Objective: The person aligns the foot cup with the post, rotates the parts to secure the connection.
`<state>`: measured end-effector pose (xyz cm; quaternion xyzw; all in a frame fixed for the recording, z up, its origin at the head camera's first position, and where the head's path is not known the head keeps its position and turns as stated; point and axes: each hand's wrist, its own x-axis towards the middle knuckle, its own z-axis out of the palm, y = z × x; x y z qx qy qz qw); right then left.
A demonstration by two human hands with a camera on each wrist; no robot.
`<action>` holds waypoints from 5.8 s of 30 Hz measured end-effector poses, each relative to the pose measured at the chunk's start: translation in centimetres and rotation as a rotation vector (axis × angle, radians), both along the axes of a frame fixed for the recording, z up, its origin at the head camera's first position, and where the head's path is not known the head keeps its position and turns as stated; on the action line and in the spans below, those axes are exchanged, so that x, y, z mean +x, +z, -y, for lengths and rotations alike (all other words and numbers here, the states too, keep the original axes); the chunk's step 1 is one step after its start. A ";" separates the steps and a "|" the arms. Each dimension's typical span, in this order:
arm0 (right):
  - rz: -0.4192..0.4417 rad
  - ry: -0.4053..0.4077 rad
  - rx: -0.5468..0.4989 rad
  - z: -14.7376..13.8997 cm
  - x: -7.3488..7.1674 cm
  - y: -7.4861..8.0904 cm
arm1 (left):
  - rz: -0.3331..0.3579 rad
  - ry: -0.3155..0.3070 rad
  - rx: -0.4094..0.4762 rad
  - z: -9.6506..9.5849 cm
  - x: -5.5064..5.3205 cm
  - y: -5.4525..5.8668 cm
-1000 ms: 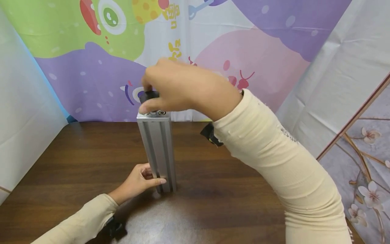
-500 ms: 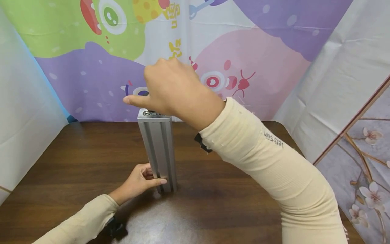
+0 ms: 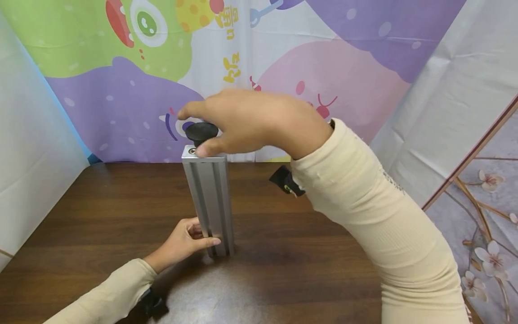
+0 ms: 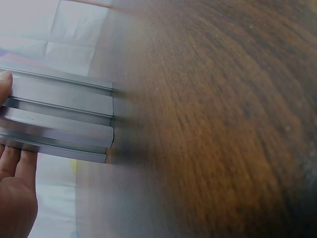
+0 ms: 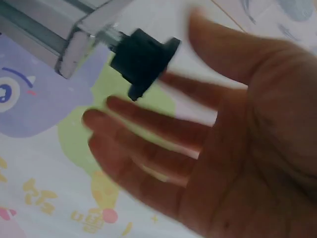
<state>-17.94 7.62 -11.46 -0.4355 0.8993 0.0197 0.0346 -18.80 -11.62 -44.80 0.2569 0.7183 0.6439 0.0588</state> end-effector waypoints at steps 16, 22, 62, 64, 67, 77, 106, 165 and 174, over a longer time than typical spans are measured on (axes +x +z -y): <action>-0.218 -0.041 -0.103 1.1 -0.1 -1.1 | -0.008 -0.005 0.017 -0.2 -0.1 -0.2; -0.395 -0.343 -0.102 3.0 0.6 -1.6 | -0.013 0.002 0.019 -0.2 -0.1 -0.1; -0.435 -0.335 -0.073 2.6 0.3 -1.9 | -0.007 -0.001 0.007 -0.5 -0.3 -0.2; -0.454 -0.380 -0.059 2.9 0.3 -2.0 | -0.011 0.002 0.001 -0.5 -0.2 -0.2; -0.470 -0.392 -0.060 3.1 0.3 -2.1 | -0.015 0.014 -0.010 -0.4 -0.1 -0.2; -0.544 -0.371 -0.109 2.8 0.3 -2.9 | 0.001 -0.021 0.019 -0.2 -0.1 -0.3; -0.297 -0.080 -0.037 1.5 -0.1 -1.0 | -0.003 0.019 -0.017 -0.1 0.0 -0.1; -0.518 -0.329 -0.079 2.6 0.8 -2.8 | -0.020 -0.005 0.000 -0.2 -0.1 -0.1; -0.126 -0.034 0.010 0.2 0.4 -1.0 | -0.025 -0.005 0.001 -0.2 -0.2 -0.2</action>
